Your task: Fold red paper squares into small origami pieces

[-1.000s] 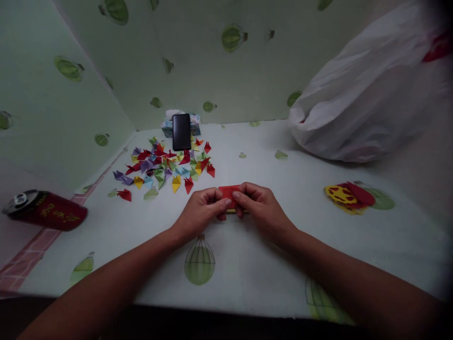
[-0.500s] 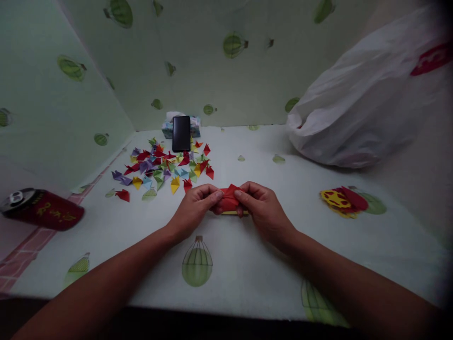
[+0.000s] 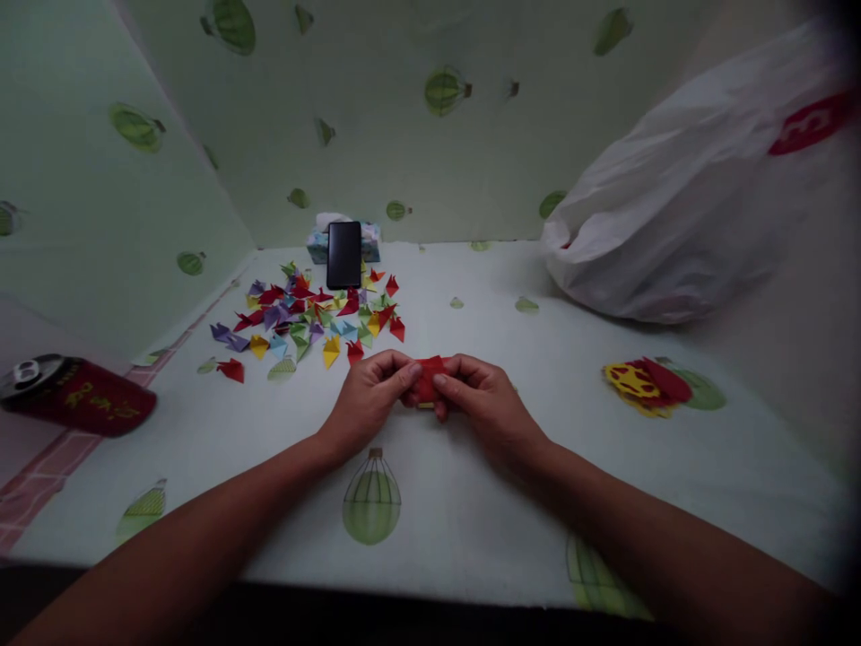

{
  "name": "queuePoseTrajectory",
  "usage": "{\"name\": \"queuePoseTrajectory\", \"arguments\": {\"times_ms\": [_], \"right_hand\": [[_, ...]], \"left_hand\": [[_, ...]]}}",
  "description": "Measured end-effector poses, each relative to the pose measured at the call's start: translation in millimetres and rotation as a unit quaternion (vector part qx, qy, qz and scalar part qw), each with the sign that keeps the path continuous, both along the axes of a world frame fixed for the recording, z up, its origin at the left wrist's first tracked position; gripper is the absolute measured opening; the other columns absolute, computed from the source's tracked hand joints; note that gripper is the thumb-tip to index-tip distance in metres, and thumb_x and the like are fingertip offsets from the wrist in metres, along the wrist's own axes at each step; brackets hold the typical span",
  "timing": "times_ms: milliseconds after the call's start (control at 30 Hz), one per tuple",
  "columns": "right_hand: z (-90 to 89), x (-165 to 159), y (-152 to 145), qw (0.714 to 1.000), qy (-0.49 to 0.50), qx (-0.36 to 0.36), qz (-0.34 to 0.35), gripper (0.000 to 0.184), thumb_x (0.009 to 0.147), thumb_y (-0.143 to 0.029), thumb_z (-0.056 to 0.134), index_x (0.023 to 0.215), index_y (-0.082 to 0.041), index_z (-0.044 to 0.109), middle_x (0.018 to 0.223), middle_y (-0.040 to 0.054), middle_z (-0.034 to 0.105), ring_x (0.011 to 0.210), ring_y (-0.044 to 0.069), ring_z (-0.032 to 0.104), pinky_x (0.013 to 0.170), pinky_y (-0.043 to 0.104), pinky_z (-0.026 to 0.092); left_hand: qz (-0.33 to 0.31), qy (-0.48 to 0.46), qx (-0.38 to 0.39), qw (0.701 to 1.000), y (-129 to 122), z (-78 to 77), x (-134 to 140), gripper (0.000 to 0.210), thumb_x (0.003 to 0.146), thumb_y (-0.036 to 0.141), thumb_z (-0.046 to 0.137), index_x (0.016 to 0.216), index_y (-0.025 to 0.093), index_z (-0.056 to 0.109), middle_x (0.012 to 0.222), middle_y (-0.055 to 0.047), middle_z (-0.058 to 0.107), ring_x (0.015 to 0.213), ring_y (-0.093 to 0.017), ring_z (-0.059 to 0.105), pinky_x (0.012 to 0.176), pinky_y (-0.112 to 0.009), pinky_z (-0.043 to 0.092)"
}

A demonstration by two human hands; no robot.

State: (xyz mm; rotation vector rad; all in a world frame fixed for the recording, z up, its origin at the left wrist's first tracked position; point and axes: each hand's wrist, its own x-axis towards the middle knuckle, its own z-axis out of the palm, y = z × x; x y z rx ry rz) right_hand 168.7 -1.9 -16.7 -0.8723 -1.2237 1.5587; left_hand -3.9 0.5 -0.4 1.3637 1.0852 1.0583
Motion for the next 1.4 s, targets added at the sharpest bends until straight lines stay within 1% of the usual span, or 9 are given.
{"name": "queuePoseTrajectory", "arguments": {"times_ms": [133,233,400,633,733,900,1067,1200,1400], "right_hand": [[0.5,0.1,-0.7,1.0,-0.027,0.011,0.009,0.026,0.084,-0.033,0.071,0.069,-0.019,0.053,0.069,-0.0017,0.064,0.057,0.01,0.054,0.06,0.027,0.043],[2.3,0.6,-1.2,0.999,-0.041,0.018,0.016,0.025,0.084,-0.036,0.07,0.071,-0.019,0.056,0.068,-0.0014,0.064,0.058,0.011,0.054,0.061,0.027,0.043],[5.6,2.6,-1.6,0.996,-0.08,0.035,0.01,0.026,0.087,-0.04,0.067,0.074,-0.019,0.059,0.065,-0.0012,0.062,0.061,0.012,0.055,0.063,0.028,0.044],[0.7,2.6,-1.1,0.999,-0.03,0.024,-0.023,0.024,0.087,-0.035,0.069,0.073,-0.019,0.058,0.069,0.0,0.066,0.061,0.012,0.056,0.063,0.028,0.044],[-1.0,3.6,0.0,0.999,-0.035,0.017,0.002,0.025,0.089,-0.037,0.068,0.073,-0.019,0.059,0.068,-0.0001,0.065,0.063,0.013,0.056,0.064,0.028,0.044],[-2.6,5.1,1.4,0.999,-0.018,0.005,0.028,0.026,0.095,-0.041,0.061,0.083,-0.018,0.065,0.069,0.0002,0.063,0.065,0.014,0.058,0.066,0.029,0.045],[-4.2,5.5,4.3,0.999,-0.001,0.003,0.035,0.025,0.091,-0.037,0.068,0.076,-0.017,0.065,0.066,-0.0004,0.063,0.06,0.011,0.055,0.062,0.026,0.043],[-3.8,5.7,5.2,0.999,0.006,0.007,0.04,0.022,0.088,-0.035,0.071,0.077,-0.016,0.066,0.07,-0.0003,0.065,0.058,0.01,0.055,0.061,0.025,0.043],[-4.3,6.0,4.1,0.999,0.002,0.007,0.042,0.028,0.092,-0.036,0.066,0.073,-0.017,0.065,0.065,-0.0012,0.062,0.059,0.01,0.055,0.062,0.026,0.043]], "left_hand": [[0.005,-0.004,0.01,1.0,0.5,-0.6,-0.9,0.023,0.088,0.037,0.067,0.08,0.016,0.064,0.065,0.001,0.065,0.061,-0.011,0.058,0.063,-0.024,0.046],[-0.009,-0.008,-0.003,1.0,0.7,-0.7,-1.0,0.022,0.086,0.038,0.069,0.082,0.016,0.066,0.065,0.001,0.065,0.061,-0.011,0.058,0.062,-0.024,0.046],[-0.002,0.015,0.002,1.0,1.3,-1.4,-1.9,0.023,0.084,0.036,0.071,0.075,0.015,0.064,0.064,0.0,0.064,0.059,-0.011,0.055,0.06,-0.025,0.043],[-0.02,-0.017,-0.015,1.0,1.0,0.1,-0.6,0.022,0.084,0.036,0.07,0.083,0.014,0.067,0.07,-0.001,0.067,0.063,-0.011,0.059,0.065,-0.025,0.048],[-0.02,-0.015,-0.018,1.0,1.3,1.4,-1.6,0.021,0.084,0.035,0.071,0.08,0.015,0.067,0.068,-0.001,0.067,0.063,-0.011,0.058,0.065,-0.025,0.048],[-0.035,0.003,-0.024,0.999,2.6,3.1,-3.4,0.018,0.082,0.031,0.072,0.075,0.015,0.066,0.066,0.0,0.066,0.061,-0.011,0.056,0.063,-0.024,0.046],[-0.043,0.019,-0.021,0.999,4.2,4.0,-2.8,0.018,0.081,0.03,0.072,0.075,0.014,0.067,0.063,0.001,0.063,0.06,-0.01,0.054,0.061,-0.023,0.044],[-0.044,0.024,-0.019,0.999,4.6,4.4,-2.9,0.019,0.08,0.031,0.072,0.075,0.014,0.067,0.063,0.002,0.063,0.06,-0.009,0.054,0.061,-0.023,0.044],[-0.056,0.036,-0.019,0.998,4.8,6.7,-4.6,0.018,0.08,0.029,0.072,0.075,0.014,0.066,0.065,0.001,0.064,0.06,-0.009,0.054,0.06,-0.022,0.044]]}}
